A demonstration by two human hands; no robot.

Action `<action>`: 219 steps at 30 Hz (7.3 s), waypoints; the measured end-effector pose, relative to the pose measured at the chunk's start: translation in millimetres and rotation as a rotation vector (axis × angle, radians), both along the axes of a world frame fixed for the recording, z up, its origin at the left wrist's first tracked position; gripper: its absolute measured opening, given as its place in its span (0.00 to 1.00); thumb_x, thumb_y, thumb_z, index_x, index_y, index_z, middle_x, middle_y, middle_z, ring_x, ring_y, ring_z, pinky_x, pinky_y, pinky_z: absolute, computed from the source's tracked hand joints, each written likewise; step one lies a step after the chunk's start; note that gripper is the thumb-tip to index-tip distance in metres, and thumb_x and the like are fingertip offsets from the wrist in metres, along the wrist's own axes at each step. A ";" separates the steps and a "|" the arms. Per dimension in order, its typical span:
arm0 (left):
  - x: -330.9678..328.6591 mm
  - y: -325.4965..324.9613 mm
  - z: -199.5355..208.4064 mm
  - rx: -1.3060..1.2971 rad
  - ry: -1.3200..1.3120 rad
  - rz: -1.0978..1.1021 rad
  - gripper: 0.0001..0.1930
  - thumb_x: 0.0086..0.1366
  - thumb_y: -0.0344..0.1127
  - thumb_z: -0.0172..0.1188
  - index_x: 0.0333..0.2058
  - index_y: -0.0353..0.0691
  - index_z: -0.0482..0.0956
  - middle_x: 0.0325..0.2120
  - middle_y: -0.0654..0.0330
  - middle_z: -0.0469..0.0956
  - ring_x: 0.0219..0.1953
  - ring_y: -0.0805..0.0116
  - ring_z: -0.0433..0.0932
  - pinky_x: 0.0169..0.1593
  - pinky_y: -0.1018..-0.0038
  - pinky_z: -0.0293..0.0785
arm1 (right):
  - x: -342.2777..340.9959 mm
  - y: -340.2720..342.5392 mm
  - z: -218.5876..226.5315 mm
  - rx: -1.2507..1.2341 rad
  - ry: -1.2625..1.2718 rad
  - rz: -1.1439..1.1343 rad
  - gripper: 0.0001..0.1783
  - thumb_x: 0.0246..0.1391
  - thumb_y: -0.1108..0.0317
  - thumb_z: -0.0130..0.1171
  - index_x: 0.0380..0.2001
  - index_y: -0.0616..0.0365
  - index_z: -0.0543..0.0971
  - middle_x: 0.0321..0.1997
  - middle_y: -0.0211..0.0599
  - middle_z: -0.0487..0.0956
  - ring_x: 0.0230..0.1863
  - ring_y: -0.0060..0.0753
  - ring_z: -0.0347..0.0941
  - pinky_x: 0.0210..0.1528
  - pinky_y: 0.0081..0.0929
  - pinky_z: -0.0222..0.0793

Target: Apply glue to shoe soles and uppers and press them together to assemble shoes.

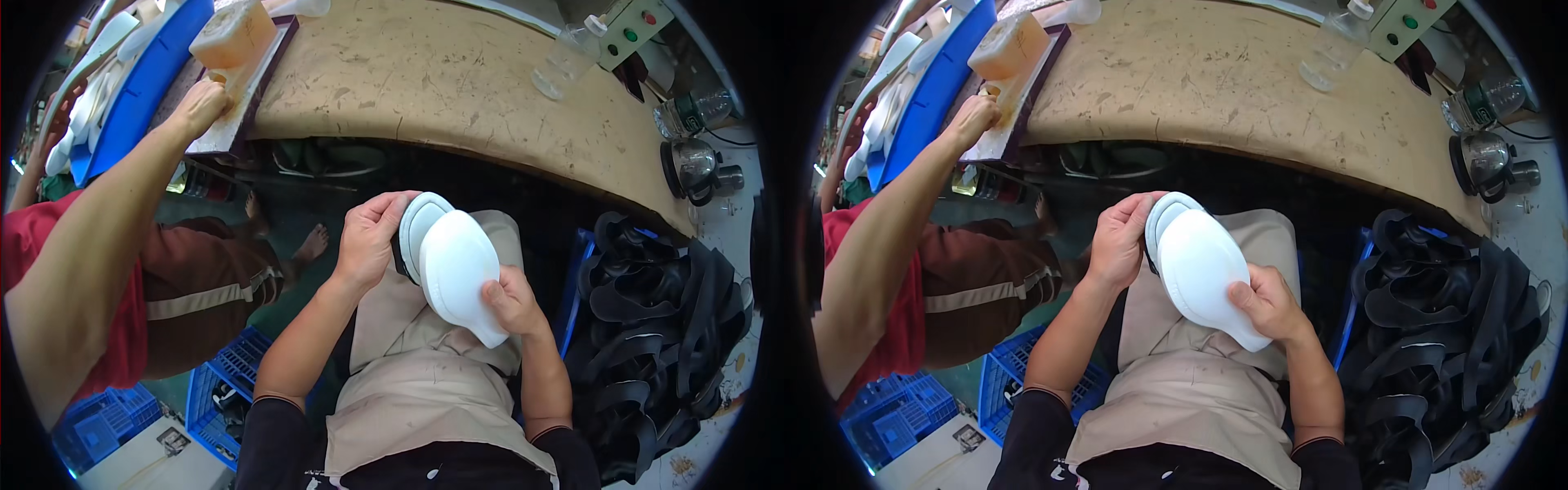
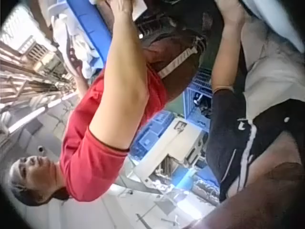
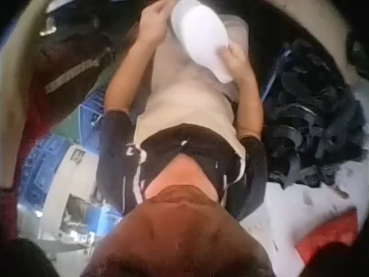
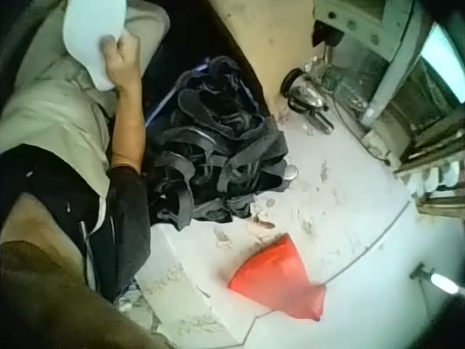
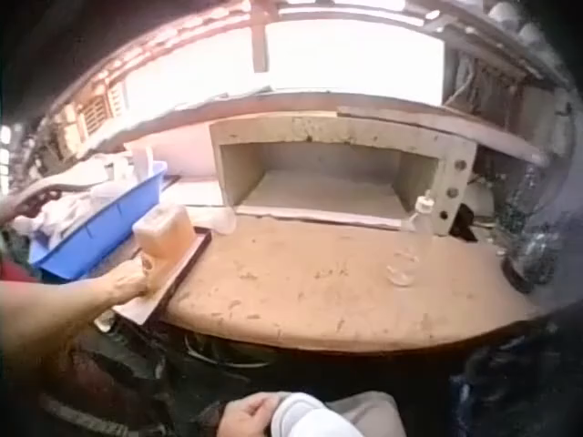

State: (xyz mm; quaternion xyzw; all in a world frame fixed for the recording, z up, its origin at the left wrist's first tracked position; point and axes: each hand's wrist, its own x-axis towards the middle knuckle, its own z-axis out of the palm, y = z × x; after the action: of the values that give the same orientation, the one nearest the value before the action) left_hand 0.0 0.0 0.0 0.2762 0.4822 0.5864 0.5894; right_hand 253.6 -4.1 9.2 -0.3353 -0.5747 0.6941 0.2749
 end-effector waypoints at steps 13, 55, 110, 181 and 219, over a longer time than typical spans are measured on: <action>-6.7 -2.5 -11.5 0.031 0.027 -0.036 0.14 0.75 0.35 0.58 0.48 0.31 0.85 0.38 0.59 0.86 0.36 0.76 0.79 0.42 0.82 0.76 | -17.0 9.5 -18.2 0.002 -0.125 0.027 0.23 0.69 0.55 0.55 0.41 0.70 0.80 0.30 0.43 0.84 0.26 0.30 0.78 0.30 0.21 0.73; -19.0 -21.9 -35.1 0.154 0.336 -0.500 0.20 0.59 0.33 0.61 0.47 0.27 0.84 0.38 0.45 0.86 0.29 0.65 0.82 0.33 0.77 0.78 | -21.4 8.9 -40.4 0.190 -0.408 0.255 0.25 0.66 0.52 0.60 0.26 0.66 0.78 0.23 0.48 0.82 0.18 0.46 0.75 0.27 0.34 0.71; 24.2 0.9 -81.4 -0.067 -0.387 -0.069 0.21 0.81 0.49 0.45 0.52 0.35 0.76 0.40 0.56 0.83 0.39 0.72 0.83 0.43 0.75 0.82 | -12.1 13.4 -85.3 0.041 -0.053 -0.025 0.40 0.58 0.43 0.66 0.61 0.67 0.72 0.48 0.49 0.81 0.43 0.43 0.79 0.47 0.33 0.74; 4.9 -66.8 -98.7 0.034 0.147 -0.361 0.13 0.71 0.37 0.61 0.40 0.28 0.79 0.30 0.56 0.83 0.28 0.71 0.78 0.32 0.77 0.75 | -32.2 -0.6 -102.4 -0.367 0.066 0.005 0.47 0.40 0.68 0.76 0.65 0.67 0.68 0.56 0.51 0.79 0.51 0.45 0.79 0.57 0.36 0.75; 1.7 -26.2 -31.1 0.435 0.938 -0.062 0.39 0.67 0.54 0.66 0.62 0.28 0.62 0.52 0.42 0.76 0.47 0.53 0.79 0.54 0.62 0.75 | -117.9 -11.0 -36.5 -0.025 0.363 -0.571 0.54 0.52 0.53 0.75 0.73 0.67 0.57 0.62 0.53 0.75 0.53 0.45 0.78 0.58 0.35 0.74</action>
State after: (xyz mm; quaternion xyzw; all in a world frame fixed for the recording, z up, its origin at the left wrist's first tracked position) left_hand 1.7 -26.2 -31.1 0.6396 0.5532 0.4683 0.2559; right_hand 135.6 -15.1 -27.3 -0.3570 -0.3908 0.6443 0.5519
